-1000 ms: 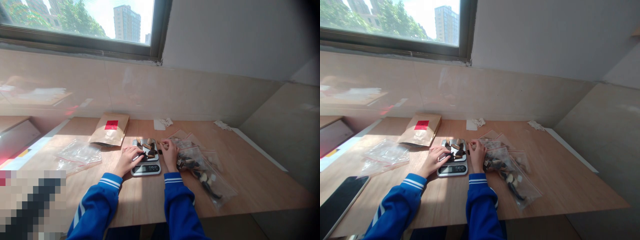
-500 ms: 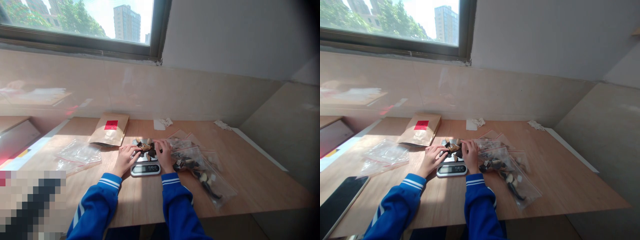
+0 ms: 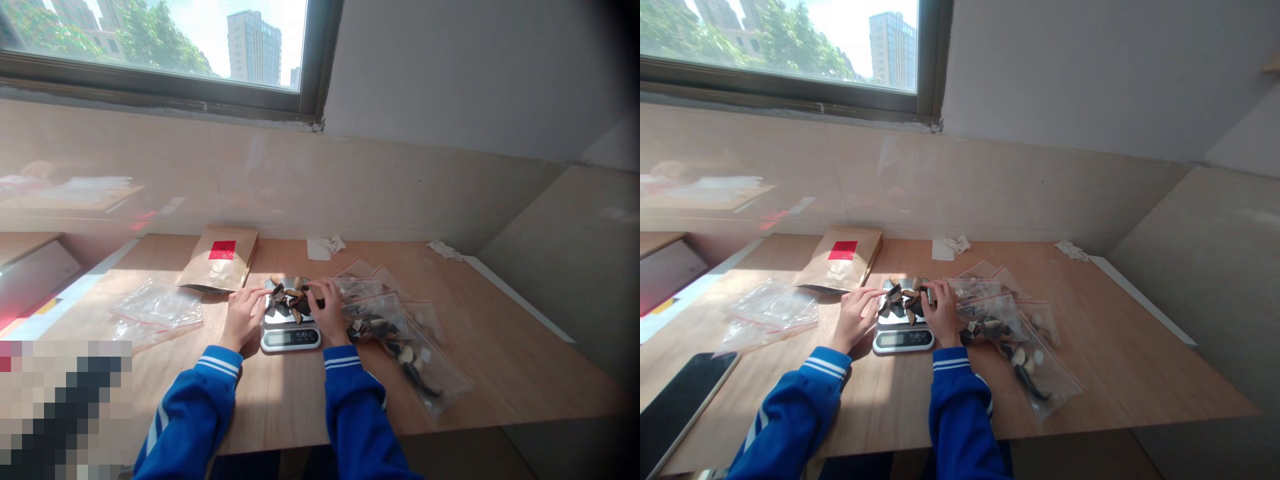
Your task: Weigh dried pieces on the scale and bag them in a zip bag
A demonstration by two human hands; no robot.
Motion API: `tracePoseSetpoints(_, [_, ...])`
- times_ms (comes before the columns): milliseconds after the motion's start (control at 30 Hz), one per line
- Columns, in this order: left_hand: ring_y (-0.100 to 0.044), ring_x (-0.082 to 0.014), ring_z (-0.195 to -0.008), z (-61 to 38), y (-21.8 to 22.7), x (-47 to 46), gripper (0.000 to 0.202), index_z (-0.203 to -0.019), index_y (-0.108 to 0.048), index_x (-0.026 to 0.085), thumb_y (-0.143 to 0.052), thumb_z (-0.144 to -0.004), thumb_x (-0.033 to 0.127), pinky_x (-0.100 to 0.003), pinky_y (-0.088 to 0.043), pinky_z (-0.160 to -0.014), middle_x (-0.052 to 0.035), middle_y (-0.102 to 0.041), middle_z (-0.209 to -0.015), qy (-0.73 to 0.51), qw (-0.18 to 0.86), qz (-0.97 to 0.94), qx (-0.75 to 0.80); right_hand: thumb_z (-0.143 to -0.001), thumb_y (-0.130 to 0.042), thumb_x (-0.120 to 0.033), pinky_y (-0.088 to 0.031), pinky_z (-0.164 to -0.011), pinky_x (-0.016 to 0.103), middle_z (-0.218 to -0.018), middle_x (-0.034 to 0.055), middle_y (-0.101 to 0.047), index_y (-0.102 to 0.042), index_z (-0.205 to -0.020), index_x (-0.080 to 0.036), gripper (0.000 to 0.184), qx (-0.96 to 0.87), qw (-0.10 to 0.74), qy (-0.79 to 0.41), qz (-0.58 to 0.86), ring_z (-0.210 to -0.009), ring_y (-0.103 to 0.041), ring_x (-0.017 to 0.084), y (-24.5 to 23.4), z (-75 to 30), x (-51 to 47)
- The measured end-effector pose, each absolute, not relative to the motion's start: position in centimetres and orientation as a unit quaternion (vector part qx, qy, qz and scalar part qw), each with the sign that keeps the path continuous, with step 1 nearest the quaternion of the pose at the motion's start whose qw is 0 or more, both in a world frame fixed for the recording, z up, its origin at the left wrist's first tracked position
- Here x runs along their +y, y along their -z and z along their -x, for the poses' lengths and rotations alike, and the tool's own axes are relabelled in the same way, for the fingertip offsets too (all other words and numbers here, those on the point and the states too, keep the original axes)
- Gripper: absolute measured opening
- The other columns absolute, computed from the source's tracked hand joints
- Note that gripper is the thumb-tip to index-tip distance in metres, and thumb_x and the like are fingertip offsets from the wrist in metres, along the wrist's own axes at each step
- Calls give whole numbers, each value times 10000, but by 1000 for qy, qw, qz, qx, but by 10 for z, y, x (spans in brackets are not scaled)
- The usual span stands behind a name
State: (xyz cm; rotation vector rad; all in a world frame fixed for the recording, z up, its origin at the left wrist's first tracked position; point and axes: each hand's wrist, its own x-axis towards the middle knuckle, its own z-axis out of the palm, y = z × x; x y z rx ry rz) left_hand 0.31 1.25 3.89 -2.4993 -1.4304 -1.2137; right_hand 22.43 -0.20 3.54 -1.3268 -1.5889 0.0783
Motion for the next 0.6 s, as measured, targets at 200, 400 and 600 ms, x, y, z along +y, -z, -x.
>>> tracePoseSetpoints(200, [-562,-235,-949,7,-38,17,250,-985,-626,230,-390,-919,278,-400,-363,-850,-65,-644,-1021,432,8,721,-542,-880,-493,-286,-395,-883,375,-941,57,-594,-626,-901,-215,152,-667,506,-29,546,-934,-541,210,-37,-223,-5])
tracePoseSetpoints(400, [-560,-216,-908,9,-36,18,254,-949,-626,216,-383,-918,283,-371,-374,-848,-52,-643,-981,446,2,699,-559,-882,-482,-249,-406,-857,351,-899,54,-582,-620,-901,-208,145,-699,498,-14,512,-914,-539,204,-39,-217,-19])
tracePoseSetpoints(600, [-549,-216,-870,12,-39,16,272,-944,-645,209,-387,-913,288,-364,-372,-830,-58,-644,-938,456,43,668,-587,-894,-465,-246,-399,-826,353,-880,54,-590,-618,-866,-206,161,-702,485,4,521,-884,-540,204,-36,-218,-24])
